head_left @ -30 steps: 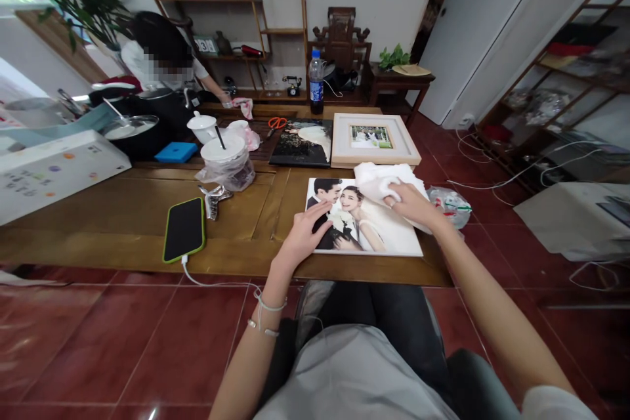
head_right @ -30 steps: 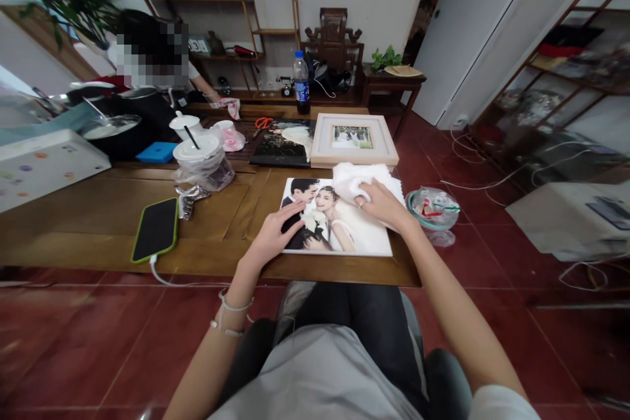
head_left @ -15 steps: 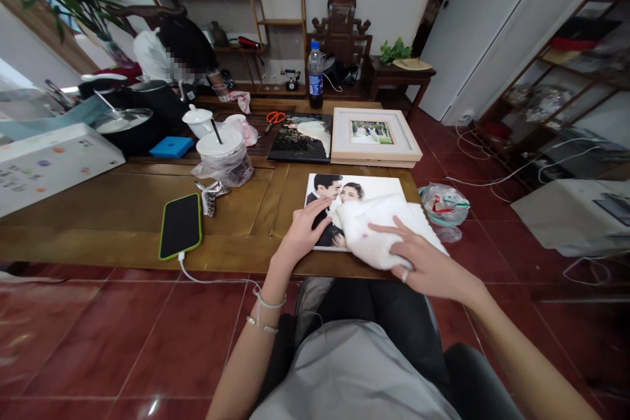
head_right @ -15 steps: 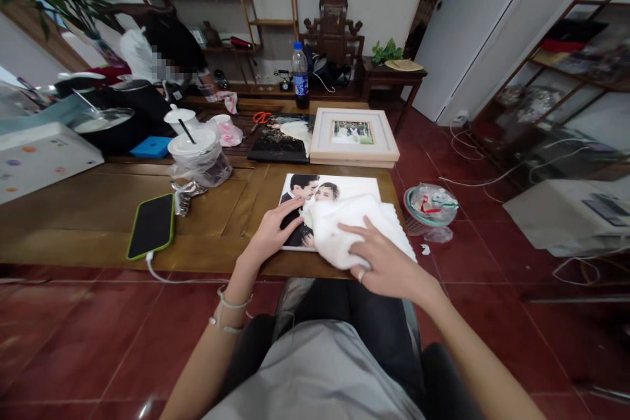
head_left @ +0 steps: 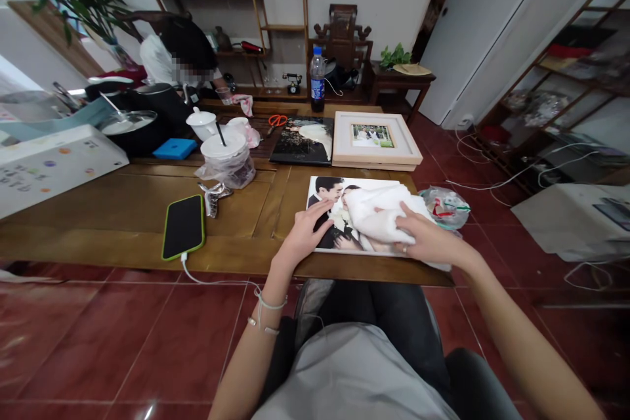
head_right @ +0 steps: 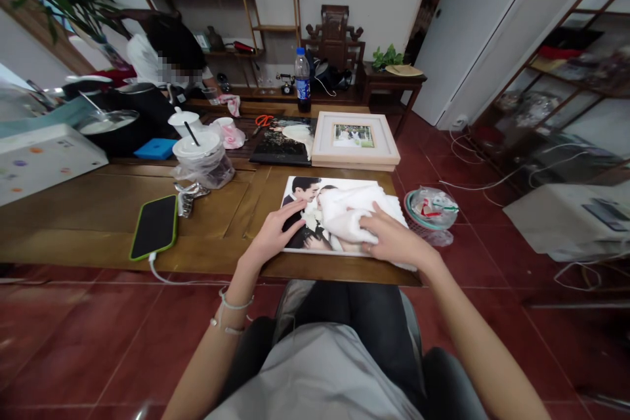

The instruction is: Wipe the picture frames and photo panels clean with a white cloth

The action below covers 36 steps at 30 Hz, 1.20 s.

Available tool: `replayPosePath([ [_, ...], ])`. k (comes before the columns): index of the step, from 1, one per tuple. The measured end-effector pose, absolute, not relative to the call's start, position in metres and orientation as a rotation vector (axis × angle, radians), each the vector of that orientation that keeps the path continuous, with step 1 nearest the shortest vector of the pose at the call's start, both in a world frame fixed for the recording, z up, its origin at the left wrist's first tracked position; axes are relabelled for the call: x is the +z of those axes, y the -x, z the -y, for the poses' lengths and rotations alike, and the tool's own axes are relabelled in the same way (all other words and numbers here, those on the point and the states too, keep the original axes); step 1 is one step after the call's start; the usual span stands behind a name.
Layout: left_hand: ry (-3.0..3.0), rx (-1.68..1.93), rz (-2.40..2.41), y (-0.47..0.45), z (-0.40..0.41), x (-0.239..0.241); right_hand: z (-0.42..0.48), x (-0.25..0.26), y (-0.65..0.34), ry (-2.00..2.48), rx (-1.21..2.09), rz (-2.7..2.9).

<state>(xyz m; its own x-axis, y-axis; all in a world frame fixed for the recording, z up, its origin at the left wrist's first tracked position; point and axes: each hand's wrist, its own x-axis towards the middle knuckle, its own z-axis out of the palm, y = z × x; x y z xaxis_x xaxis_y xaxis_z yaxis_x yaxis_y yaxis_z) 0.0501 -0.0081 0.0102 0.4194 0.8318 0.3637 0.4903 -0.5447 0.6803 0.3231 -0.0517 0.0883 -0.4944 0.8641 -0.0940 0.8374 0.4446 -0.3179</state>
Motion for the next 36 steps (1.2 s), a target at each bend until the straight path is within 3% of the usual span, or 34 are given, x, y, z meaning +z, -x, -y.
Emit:
replayPosePath([
  [7, -2.174, 0.967, -1.094, -0.050, 0.008, 0.011, -0.009, 0.069, -0.323, 1.540, 0.106, 2.504],
  [14, -2.180, 0.964, -1.123, -0.051, 0.008, 0.011, -0.016, 0.049, -0.303, 1.467, -0.002, 2.437],
  [27, -2.192, 0.990, -1.114, -0.052, 0.008, 0.010, 0.095, 0.077, -0.290, 1.129, 0.486, 2.615],
  [32, -2.207, 0.991, -1.123, -0.051, 0.008, 0.011, 0.113, 0.096, -0.303, 1.237, 0.771, 2.650],
  [36, -2.190, 1.000, -1.111, -0.051, 0.009, 0.010, 0.091, 0.089, -0.316, 1.493, 0.735, 2.527],
])
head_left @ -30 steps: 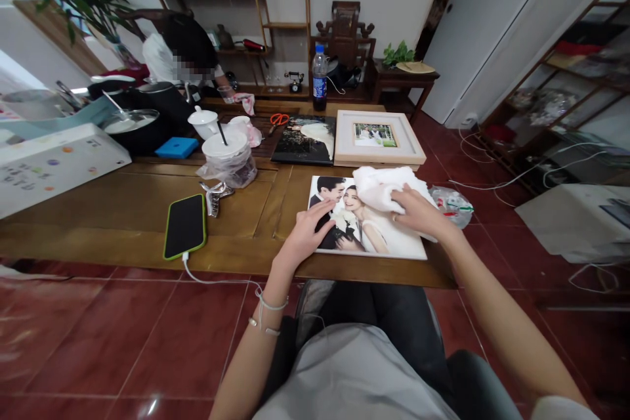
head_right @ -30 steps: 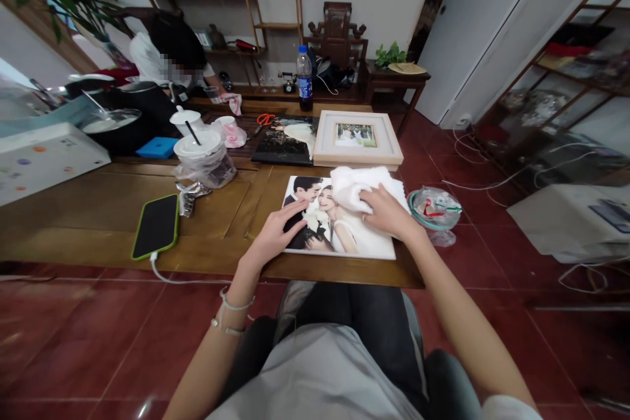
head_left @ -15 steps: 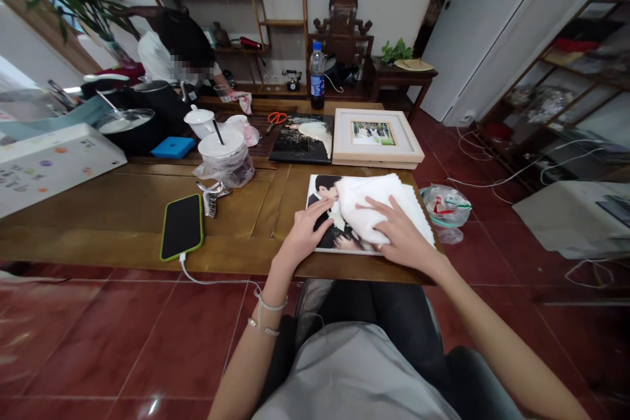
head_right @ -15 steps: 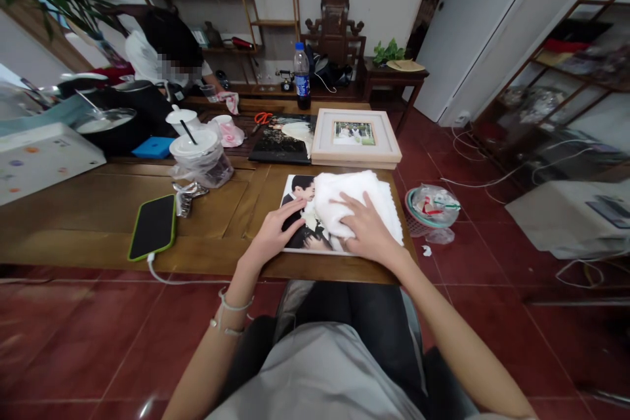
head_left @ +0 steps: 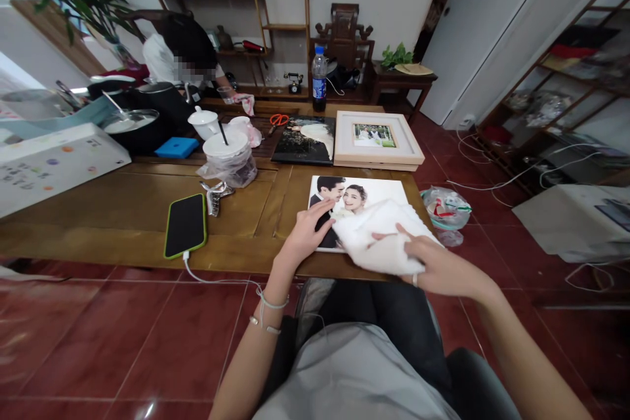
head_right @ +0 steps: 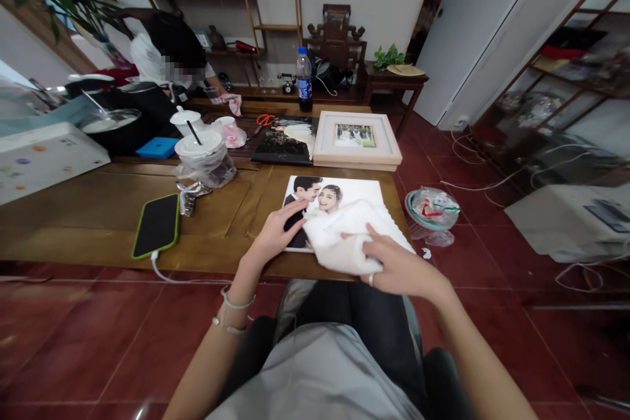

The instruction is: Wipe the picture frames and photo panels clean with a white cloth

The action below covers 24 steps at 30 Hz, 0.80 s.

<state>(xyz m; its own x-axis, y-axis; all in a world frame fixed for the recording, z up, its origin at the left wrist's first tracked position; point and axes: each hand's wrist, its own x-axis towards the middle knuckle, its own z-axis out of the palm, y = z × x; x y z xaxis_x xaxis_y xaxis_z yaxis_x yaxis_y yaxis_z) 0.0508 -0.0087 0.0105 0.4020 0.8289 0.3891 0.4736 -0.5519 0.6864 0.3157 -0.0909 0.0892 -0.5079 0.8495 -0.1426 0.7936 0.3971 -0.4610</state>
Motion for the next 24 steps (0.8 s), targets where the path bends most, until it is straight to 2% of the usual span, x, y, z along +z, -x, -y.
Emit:
replayPosePath([
  [7, -2.161, 0.999, -1.093, -0.050, 0.009, 0.012, 0.013, 0.081, -0.323, 1.638, 0.308, 2.416],
  [14, -2.160, 0.993, -1.097, -0.051, 0.010, 0.012, -0.035, 0.070, -0.299, 1.562, 0.224, 2.389],
  [18, -2.139, 0.986, -1.130, -0.052, 0.011, 0.013, -0.016, 0.064, -0.277, 1.440, 0.245, 2.458],
  [24, -2.104, 1.088, -1.135, -0.052, 0.014, 0.014, 0.058, 0.075, -0.252, 1.196, 0.419, 2.639],
])
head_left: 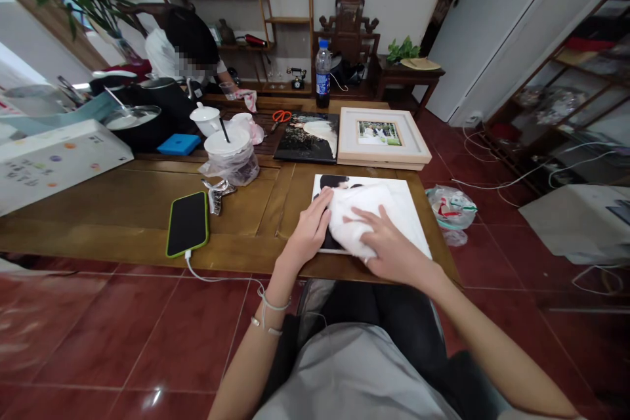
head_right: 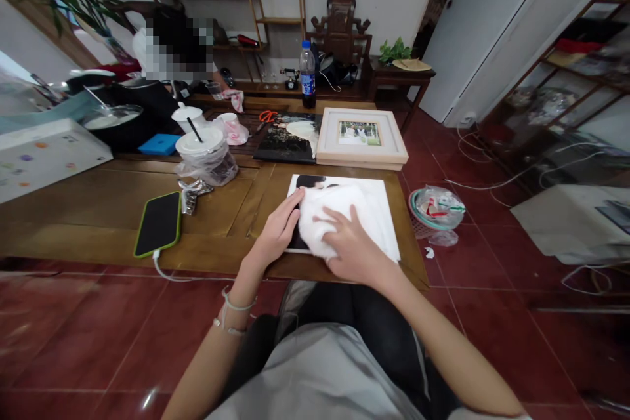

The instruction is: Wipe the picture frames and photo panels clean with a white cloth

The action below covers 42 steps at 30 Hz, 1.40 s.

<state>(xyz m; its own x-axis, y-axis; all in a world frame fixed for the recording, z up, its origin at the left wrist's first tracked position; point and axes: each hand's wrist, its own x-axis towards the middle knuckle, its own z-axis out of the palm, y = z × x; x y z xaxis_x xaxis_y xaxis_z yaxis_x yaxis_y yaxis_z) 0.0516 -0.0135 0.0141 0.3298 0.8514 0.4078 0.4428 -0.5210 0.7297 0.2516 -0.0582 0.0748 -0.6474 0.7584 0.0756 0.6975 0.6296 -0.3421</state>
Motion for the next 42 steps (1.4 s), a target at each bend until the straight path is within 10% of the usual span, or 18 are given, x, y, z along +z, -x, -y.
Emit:
replayPosePath([
  [42, -2.193, 1.091, -1.090, -0.052, 0.007, 0.011, -0.009, 0.080, -0.291, 1.621, 0.371, 2.363],
])
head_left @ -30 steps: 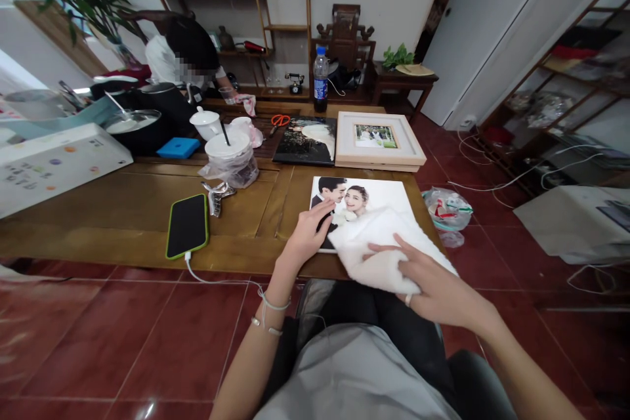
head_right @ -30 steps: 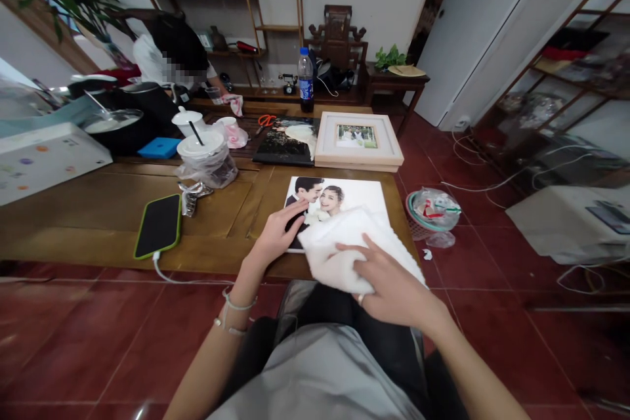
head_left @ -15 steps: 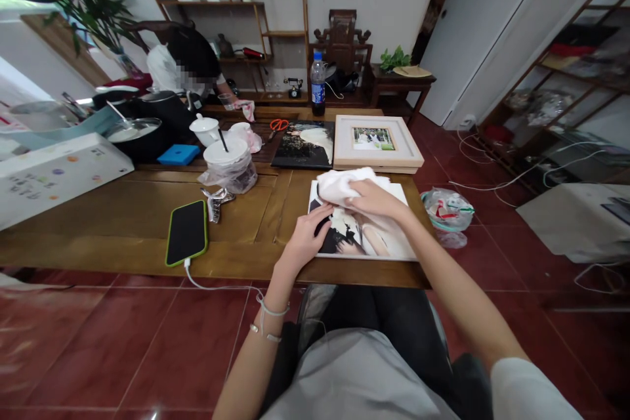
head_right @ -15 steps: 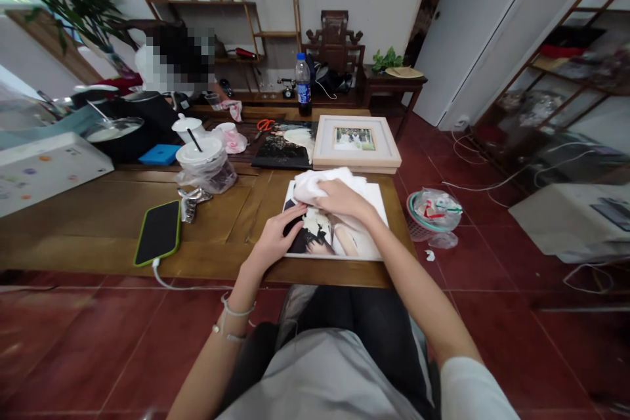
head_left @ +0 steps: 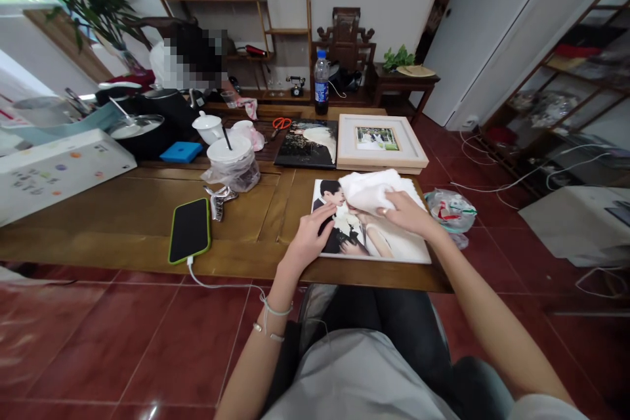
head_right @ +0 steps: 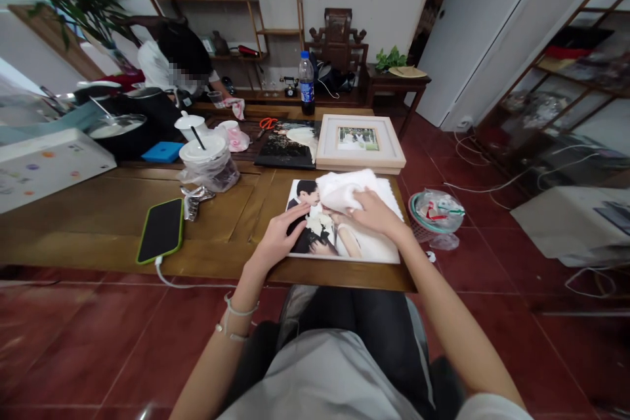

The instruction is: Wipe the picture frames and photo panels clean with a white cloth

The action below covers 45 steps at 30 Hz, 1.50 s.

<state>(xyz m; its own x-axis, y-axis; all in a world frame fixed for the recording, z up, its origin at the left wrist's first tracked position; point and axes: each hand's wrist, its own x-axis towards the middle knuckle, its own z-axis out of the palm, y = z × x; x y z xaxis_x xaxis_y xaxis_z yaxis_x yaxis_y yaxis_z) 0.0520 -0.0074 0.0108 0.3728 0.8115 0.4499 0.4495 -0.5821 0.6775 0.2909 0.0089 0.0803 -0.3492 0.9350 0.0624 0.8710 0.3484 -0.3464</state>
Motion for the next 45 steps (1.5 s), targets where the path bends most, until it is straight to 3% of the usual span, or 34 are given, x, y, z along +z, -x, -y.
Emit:
replayPosePath([
  [7, -2.182, 1.096, -1.093, -0.052, 0.007, 0.009, 0.010, 0.063, -0.345, 1.838, 0.269, 2.114],
  [15, -2.138, 1.126, -1.058, -0.051, 0.016, 0.015, 0.027, 0.061, -0.290, 1.573, 0.204, 2.340],
  [24, -2.092, 1.150, -1.067, -0.051, 0.015, 0.013, 0.086, 0.070, -0.252, 1.038, 0.476, 2.607],
  [31, -2.164, 1.094, -1.119, -0.053, 0.011, 0.011, 0.124, 0.082, -0.291, 1.248, 0.673, 2.619],
  [37, -2.203, 1.078, -1.133, -0.053, 0.010, 0.009, 0.094, 0.068, -0.351, 1.807, 0.567, 2.237],
  [45, -2.220, 1.071, -1.104, -0.052, 0.010, 0.011, -0.005, 0.069, -0.331, 1.700, 0.241, 2.299],
])
